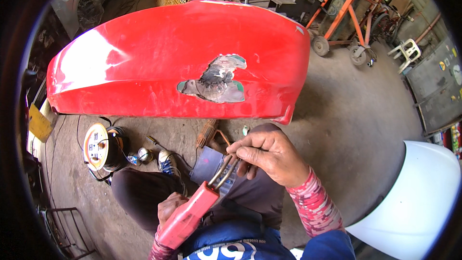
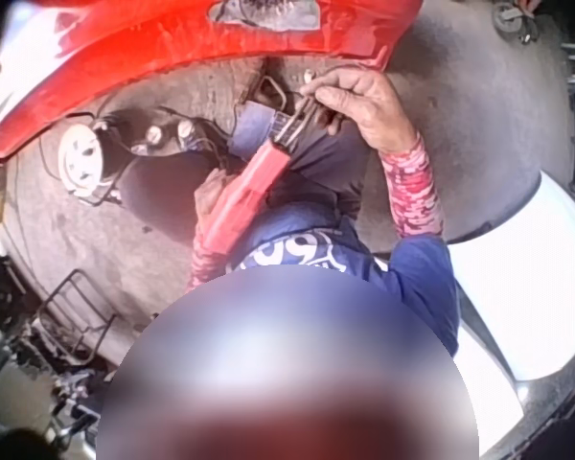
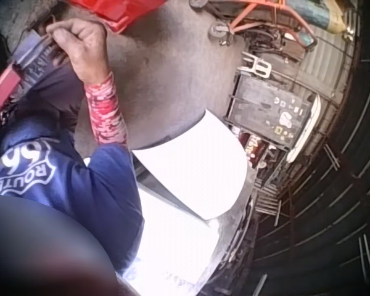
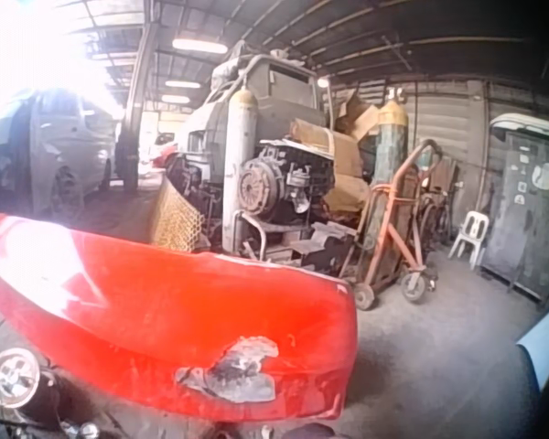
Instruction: The person is repairing a damaged red car bumper using a pink heat gun and a metal rod. They repeatedly heat the damaged area and press the metal rod into the softened plastic to reshape it.
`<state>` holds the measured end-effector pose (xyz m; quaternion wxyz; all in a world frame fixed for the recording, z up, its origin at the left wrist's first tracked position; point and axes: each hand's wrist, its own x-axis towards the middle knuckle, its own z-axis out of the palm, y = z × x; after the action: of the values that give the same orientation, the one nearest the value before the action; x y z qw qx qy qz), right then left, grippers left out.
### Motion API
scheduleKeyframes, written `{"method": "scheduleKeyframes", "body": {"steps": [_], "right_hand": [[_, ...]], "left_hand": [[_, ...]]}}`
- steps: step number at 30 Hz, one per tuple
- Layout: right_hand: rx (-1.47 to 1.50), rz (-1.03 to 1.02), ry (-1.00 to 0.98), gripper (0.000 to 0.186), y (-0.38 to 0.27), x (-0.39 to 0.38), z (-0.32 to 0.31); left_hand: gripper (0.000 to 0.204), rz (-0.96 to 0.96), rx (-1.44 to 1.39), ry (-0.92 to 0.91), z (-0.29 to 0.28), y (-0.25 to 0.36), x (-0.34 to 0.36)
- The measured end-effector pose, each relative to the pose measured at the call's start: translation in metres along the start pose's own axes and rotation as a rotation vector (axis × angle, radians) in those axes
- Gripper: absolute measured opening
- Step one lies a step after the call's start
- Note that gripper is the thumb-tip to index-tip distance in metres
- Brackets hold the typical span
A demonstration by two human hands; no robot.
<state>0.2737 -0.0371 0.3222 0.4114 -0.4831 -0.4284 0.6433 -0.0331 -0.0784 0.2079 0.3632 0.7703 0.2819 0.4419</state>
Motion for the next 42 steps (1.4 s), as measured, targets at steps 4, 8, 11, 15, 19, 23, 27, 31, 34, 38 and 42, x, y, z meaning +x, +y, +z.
{"method": "scheduleKeyframes", "body": {"steps": [4,8,11,15,19,23,27,31,34,38,42], "right_hand": [[0.071,-0.049,0.026,0.021,0.007,0.003,0.004],[0.144,-0.06,0.024,0.02,0.012,0.005,0.009],[0.232,-0.011,-0.042,0.022,0.011,0.007,0.01],[0.248,0.001,-0.039,0.019,0.014,0.011,0.013],[0.288,0.0,-0.049,0.017,0.019,0.014,0.013],[0.285,0.002,-0.056,0.017,0.024,0.015,0.012],[0.337,-0.001,-0.047,0.016,0.026,0.017,0.016],[0.41,-0.046,-0.035,0.016,0.029,0.021,0.026],[0.377,-0.064,-0.013,0.018,0.028,0.023,0.029],[0.343,-0.058,0.003,0.019,0.026,0.024,0.028],[0.32,-0.08,0.026,0.019,0.029,0.031,0.028]], "left_hand": [[0.021,-0.195,-0.262,0.12,0.013,-0.004,-0.014],[0.034,-0.543,-0.432,0.015,0.007,-0.009,-0.038],[0.058,-0.63,-0.904,0.069,0.004,-0.011,-0.051],[0.065,-0.572,-0.901,0.071,0.002,-0.014,-0.058],[0.058,-0.571,-0.852,0.046,0.001,-0.018,-0.061],[0.046,-0.56,-0.807,-0.026,0.001,-0.02,-0.056],[0.037,-0.564,-1.042,0.034,0.008,-0.017,-0.044],[0.038,-0.54,-1.07,0.126,0.012,-0.013,-0.033],[0.036,-0.525,-1.025,0.164,0.012,-0.012,-0.031],[0.037,-0.511,-0.993,0.161,0.01,-0.011,-0.03],[0.037,-0.603,-0.981,0.149,0.011,-0.008,-0.025]]}}
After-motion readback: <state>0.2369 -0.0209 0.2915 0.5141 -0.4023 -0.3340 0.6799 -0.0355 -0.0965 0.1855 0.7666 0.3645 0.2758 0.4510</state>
